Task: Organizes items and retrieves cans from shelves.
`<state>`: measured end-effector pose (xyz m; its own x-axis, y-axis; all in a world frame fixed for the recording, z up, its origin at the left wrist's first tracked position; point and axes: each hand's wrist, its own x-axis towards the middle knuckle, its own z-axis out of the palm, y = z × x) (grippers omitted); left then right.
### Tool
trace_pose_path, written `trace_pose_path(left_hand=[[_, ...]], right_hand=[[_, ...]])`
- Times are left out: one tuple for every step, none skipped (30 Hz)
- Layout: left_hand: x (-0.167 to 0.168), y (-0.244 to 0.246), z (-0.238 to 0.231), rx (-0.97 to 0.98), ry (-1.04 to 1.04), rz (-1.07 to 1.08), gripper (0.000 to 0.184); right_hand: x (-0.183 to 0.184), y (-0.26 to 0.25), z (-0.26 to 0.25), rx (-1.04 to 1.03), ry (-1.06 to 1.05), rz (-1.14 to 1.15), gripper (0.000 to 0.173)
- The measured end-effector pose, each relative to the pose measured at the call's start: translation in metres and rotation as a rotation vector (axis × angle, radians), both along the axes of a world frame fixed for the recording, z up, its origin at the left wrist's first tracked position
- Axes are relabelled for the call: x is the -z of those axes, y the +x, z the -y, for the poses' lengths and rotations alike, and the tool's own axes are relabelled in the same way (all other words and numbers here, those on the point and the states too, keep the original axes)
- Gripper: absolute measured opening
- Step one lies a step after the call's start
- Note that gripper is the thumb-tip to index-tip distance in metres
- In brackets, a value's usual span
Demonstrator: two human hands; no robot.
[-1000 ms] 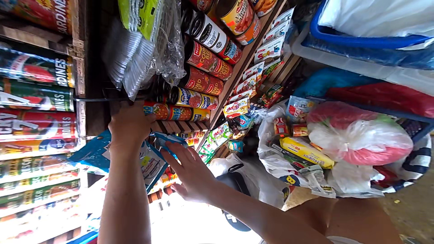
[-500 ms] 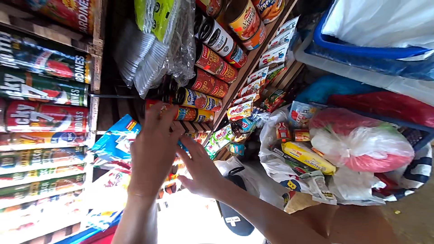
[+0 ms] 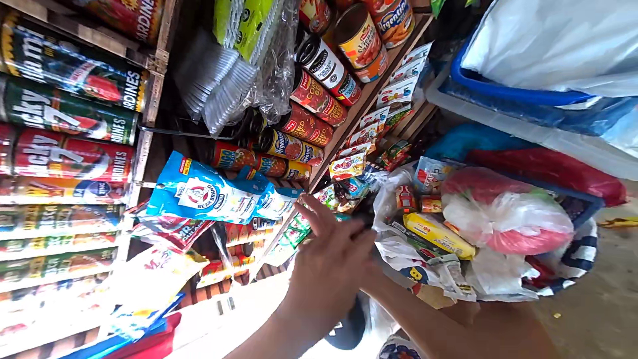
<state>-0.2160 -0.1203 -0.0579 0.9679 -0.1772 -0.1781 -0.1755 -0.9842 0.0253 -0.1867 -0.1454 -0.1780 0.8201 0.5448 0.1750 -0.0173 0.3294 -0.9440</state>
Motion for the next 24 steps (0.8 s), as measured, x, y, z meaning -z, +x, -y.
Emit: trace_pose_path(left_hand=[[0.004,-0.005,0.006,0.037,-0.067,-0.078,0.026],[0.007,-0.007,0.012,0.057,-0.119,-0.186,0.027],[0.008,-0.008,0.018,0.051,-0.154,-0.315,0.029],[0.015,-0.009,0.019,0.067,-0.161,-0.4,0.031],[0.026,-0.01,0.016,0.1,-0.154,-0.421,0.031],[0.039,-0.01,0.013,0.129,-0.151,-0.393,0.03],[0.05,-0.007,0.01,0.125,-0.157,-0.37,0.03],[0.058,0.001,0.009,0.086,-0.165,-0.376,0.031],[0.065,0.01,0.008,0.025,-0.17,-0.39,0.032],[0.072,0.021,0.007,-0.05,-0.175,-0.411,0.033],[0.081,0.032,0.005,-0.121,-0.177,-0.426,0.034],[0.093,0.043,0.002,-0.187,-0.17,-0.448,0.035],[0.11,0.051,-0.002,-0.239,-0.153,-0.475,0.036],[0.131,0.054,-0.005,-0.274,-0.132,-0.51,0.036],[0.154,0.055,-0.008,-0.288,-0.12,-0.536,0.036],[0.177,0.056,-0.01,-0.28,-0.114,-0.553,0.035],[0.2,0.054,-0.008,-0.261,-0.104,-0.571,0.035],[0.222,0.051,-0.004,-0.233,-0.098,-0.582,0.036],[0.242,0.048,0.002,-0.213,-0.084,-0.592,0.038],[0.261,0.047,0.008,-0.225,-0.072,-0.595,0.041],[0.277,0.047,0.013,-0.28,-0.073,-0.575,0.044],[0.293,0.049,0.015,-0.367,-0.096,-0.517,0.046],[0.307,0.054,0.017,-0.483,-0.136,-0.449,0.048],[0.318,0.06,0.019,-0.616,-0.187,-0.399,0.052]], right_hand=[[-0.005,0.006,0.037,-0.176,-0.039,-0.218,0.04],[0.015,-0.004,0.057,-0.145,-0.071,-0.247,0.039],[0.051,-0.027,0.068,-0.014,-0.114,-0.154,0.042],[0.083,-0.046,0.082,0.104,-0.194,-0.081,0.044],[0.109,-0.061,0.101,0.198,-0.288,-0.048,0.045],[0.129,-0.074,0.122,0.296,-0.376,-0.046,0.043],[0.144,-0.085,0.145,0.369,-0.451,-0.075,0.043],[0.154,-0.095,0.17,0.413,-0.525,-0.127,0.044],[0.163,-0.104,0.194,0.433,-0.611,-0.185,0.044],[0.171,-0.115,0.216,0.439,-0.698,-0.248,0.043],[0.18,-0.127,0.234,0.436,-0.802,-0.308,0.044],[0.191,-0.14,0.248,0.418,-0.905,-0.361,0.045],[0.2,-0.154,0.262,0.368,-1.002,-0.41,0.048],[0.205,-0.167,0.274,0.27,-1.105,-0.474,0.053],[0.21,-0.175,0.281,0.183,-1.182,-0.517,0.059],[0.215,-0.181,0.284,0.111,-1.23,-0.55,0.064],[0.218,-0.186,0.285,0.049,-1.263,-0.591,0.068],[0.222,-0.189,0.283,0.0,-1.278,-0.634,0.072],[0.225,-0.189,0.281,-0.032,-1.291,-0.657,0.074],[0.227,-0.188,0.278,-0.056,-1.306,-0.671,0.075],[0.228,-0.187,0.275,-0.082,-1.327,-0.677,0.075],[0.23,-0.186,0.271,-0.096,-1.344,-0.68,0.074],[0.232,-0.187,0.268,-0.096,-1.355,-0.686,0.074],[0.234,-0.189,0.266,-0.09,-1.368,-0.689,0.073]])
